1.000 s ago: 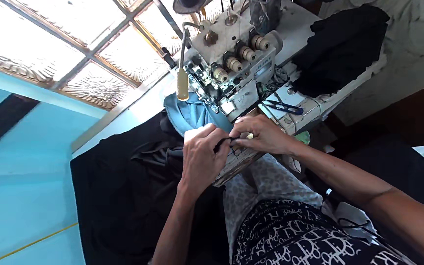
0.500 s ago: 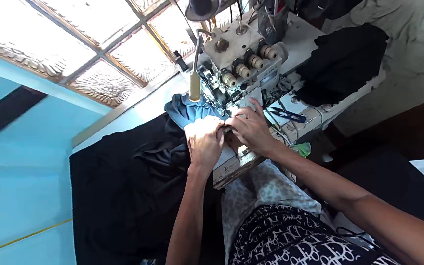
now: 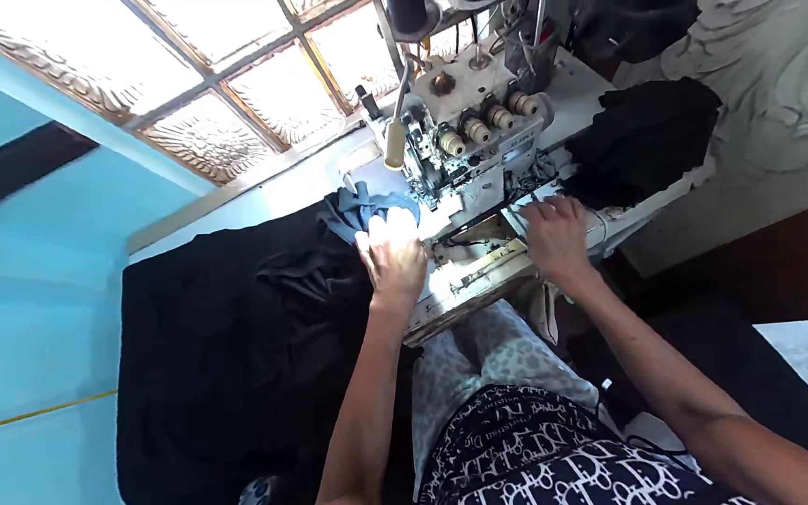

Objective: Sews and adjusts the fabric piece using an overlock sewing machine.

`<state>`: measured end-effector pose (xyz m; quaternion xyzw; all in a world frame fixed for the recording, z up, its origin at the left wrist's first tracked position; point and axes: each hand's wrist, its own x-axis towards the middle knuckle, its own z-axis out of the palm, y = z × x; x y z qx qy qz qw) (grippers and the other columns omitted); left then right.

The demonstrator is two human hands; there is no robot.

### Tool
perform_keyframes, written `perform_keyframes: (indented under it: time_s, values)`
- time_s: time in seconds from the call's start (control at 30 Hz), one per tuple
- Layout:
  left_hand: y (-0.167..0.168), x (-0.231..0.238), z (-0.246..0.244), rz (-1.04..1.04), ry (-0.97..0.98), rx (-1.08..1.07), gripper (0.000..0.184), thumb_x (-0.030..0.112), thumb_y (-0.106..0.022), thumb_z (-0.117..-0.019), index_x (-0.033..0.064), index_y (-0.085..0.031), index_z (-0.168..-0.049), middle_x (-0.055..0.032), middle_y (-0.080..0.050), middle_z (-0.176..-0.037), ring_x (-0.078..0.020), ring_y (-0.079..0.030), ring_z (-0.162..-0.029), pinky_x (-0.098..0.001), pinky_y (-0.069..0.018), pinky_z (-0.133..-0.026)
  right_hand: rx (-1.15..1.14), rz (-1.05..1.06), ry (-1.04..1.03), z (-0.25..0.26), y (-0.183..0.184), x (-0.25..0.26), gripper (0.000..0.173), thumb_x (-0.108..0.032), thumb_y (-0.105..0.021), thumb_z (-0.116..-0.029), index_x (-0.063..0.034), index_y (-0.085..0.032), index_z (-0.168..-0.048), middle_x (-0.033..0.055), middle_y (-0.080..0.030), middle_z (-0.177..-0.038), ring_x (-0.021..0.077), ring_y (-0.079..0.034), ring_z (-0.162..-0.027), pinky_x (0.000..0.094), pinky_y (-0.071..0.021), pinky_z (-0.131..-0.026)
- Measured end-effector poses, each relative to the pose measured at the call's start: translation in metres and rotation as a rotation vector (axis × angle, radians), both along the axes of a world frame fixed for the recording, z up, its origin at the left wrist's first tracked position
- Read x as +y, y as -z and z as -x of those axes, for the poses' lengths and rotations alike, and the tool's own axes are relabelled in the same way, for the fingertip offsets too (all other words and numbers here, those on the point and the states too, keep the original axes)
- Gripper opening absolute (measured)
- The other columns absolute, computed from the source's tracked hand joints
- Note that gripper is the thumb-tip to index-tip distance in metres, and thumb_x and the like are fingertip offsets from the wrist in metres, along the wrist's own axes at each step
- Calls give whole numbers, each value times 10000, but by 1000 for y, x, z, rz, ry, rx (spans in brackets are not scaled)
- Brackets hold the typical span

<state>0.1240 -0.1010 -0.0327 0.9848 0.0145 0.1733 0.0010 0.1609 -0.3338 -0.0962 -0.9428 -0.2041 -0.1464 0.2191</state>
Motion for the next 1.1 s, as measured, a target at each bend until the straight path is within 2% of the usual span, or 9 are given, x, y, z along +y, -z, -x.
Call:
perform_keyframes:
  time_s: [0.07, 0.13, 0.3, 0.47, 0.57, 0.67, 0.8, 0.93, 1.1]
  values:
    - [0, -7, 23, -36, 3, 13, 115, 0, -579, -941, -33, -658, -1017, -244, -657, -947, -441, -663, -843, -564, -500, -663, 86, 137, 40, 0, 5, -9, 321, 101, -644, -893, 91, -640, -1214, 321, -650, -1193, 542, -614, -1111, 687, -433, -1011]
    - [3, -11, 34, -4, -2, 5, 142, -26, -617, -917, -48, -690, -1037, -226, -678, -1002, -400, -674, -762, -540, -510, -609, 66, 213, 36, 3, 8, -8, 293, 131, -654, -872, 116, -630, -1164, 323, -648, -1116, 516, -648, -1003, 629, -506, -913]
    - [13, -14, 37, 79, -27, -41, 231, -6, -644, -919, -58, -699, -1138, -215, -683, -1215, -384, -701, -808, -534, -537, -651, 39, 138, 33, -12, 15, -15, 183, 87, -644, -897, 87, -629, -1080, 310, -648, -993, 527, -666, -882, 619, -549, -657]
    - [45, -17, 38, 61, -37, -251, 399, 21, -652, -897, -60, -652, -1287, -218, -659, -1318, -354, -703, -863, -494, -526, -716, 172, -62, 45, -8, -15, -8, 256, -92, -519, -1057, -2, -619, -1275, 290, -687, -947, 515, -687, -796, 670, -532, -665]
    - [55, -20, 38, 88, -46, -318, 415, 29, -644, -895, -52, -653, -1302, -204, -651, -1349, -336, -710, -888, -472, -530, -757, 256, -129, -57, 4, -46, 21, 332, -209, -520, -1081, 7, -563, -1330, 241, -678, -888, 442, -681, -753, 613, -546, -665]
    - [57, -20, 40, 133, -43, -323, 389, 35, -637, -909, -42, -669, -1289, -197, -650, -1361, -327, -724, -899, -466, -549, -784, 231, -59, -143, 9, -74, 54, 348, -275, -609, -1041, -12, -575, -1267, 190, -678, -892, 387, -676, -725, 579, -543, -638]
    - [58, -21, 41, 173, -37, -341, 389, 32, -642, -899, -32, -683, -1280, -188, -659, -1351, -320, -724, -900, -449, -549, -791, 11, 82, -218, 4, -81, 85, 225, -186, -719, -948, -43, -666, -1113, 172, -679, -916, 371, -687, -718, 534, -534, -559]
    - [59, -20, 40, 180, -50, -352, 388, 32, -647, -897, -21, -687, -1280, -177, -666, -1343, -314, -718, -894, -453, -540, -777, -68, 141, -247, -4, -75, 102, 114, -166, -689, -959, -69, -687, -1017, 153, -658, -783, 359, -678, -679, 518, -506, -529]
    - [64, -12, 38, 301, 17, -400, 343, 15, -648, -882, 10, -733, -1214, -150, -682, -1331, -309, -727, -922, -468, -545, -769, -24, 79, -281, 5, -76, 97, 142, -166, -663, -984, -33, -707, -1014, 159, -674, -797, 366, -685, -695, 542, -516, -558]
